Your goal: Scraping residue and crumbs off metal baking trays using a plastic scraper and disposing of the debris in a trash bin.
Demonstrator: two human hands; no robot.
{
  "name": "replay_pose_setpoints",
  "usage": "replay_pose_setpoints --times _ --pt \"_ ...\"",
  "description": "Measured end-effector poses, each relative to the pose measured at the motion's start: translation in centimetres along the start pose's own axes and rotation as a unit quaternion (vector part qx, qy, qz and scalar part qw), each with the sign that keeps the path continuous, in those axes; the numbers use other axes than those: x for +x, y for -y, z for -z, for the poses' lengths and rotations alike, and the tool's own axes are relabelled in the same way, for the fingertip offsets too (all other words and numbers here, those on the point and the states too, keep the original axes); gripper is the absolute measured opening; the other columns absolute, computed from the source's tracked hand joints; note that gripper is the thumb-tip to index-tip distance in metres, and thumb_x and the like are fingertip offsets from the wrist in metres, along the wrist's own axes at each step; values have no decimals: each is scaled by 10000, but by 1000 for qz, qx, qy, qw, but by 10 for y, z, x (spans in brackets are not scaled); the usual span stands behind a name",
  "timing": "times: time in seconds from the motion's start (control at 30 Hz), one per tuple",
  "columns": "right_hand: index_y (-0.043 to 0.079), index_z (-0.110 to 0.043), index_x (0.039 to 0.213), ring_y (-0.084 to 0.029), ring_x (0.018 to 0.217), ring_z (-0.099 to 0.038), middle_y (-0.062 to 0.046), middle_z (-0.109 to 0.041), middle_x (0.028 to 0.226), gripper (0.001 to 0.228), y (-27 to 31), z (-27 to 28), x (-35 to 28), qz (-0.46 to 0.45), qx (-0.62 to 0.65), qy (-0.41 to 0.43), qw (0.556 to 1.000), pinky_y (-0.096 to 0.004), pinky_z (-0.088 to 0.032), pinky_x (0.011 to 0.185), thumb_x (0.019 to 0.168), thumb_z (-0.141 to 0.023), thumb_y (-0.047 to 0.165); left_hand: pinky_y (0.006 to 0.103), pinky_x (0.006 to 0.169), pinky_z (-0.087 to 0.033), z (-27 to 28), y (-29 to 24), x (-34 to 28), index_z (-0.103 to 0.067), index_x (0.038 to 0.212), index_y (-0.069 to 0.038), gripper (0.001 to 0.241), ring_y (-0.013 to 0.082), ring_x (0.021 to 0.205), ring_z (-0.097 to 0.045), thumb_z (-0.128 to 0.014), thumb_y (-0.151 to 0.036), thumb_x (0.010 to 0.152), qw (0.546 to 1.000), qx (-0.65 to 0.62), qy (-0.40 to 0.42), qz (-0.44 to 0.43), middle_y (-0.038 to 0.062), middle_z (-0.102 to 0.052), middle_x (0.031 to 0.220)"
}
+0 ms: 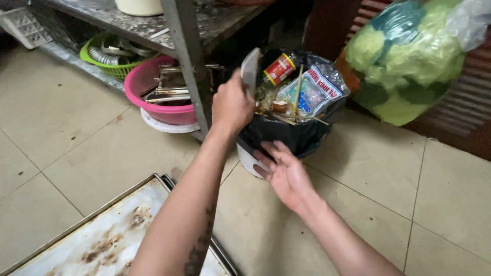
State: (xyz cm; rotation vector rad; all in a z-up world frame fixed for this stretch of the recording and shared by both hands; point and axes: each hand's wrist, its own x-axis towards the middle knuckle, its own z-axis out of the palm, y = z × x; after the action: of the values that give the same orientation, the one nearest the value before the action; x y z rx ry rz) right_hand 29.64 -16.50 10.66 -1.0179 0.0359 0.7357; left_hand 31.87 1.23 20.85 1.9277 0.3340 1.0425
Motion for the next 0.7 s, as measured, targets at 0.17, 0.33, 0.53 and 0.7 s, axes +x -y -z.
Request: replay_pose_setpoints --times 0.17,0.33,0.53,0.7 --pt "39 -625 1127 -273 1357 -553 -123 -660 1361 275 18 16 10 15 169 31 985 -559 -427 1111 949 -472 182 605 787 -526 5 -6 7 -634 1319 -247 399 489 876 -682 -567 -135 942 961 243 119 -50 257 -722 944" --pt "45 -646 1005 -281 1293 -612 -126 -684 1257 236 30 29 5 16 181 -22 983 -595 -446 1095 916 -469 172 548 891 -526 21 3 -1 -595 1415 -281 583 431 1004 -675 -550 -48 883 934 259 214 -120 209 -717 1071" --pt "50 -624 960 -294 1193 -644 -117 -681 1107 207 30 48 9 54 161 -56 984 -583 -479 1059 928 -471 185 527 1143 -337 23 21 -26 -619 1376 -197 684 326 1371 -503 -592 32 733 863 270 312 -293 92 -607 1427" --pt "72 -572 998 -286 1126 -663 -97 -694 1080 164 9 53 13 90 127 -83 984 -544 -506 994 919 -466 171 532 1196 -277 30 24 -36 -588 1431 -189 722 316 1426 -445 -608 29 743 836 272 361 -311 90 -537 1498"
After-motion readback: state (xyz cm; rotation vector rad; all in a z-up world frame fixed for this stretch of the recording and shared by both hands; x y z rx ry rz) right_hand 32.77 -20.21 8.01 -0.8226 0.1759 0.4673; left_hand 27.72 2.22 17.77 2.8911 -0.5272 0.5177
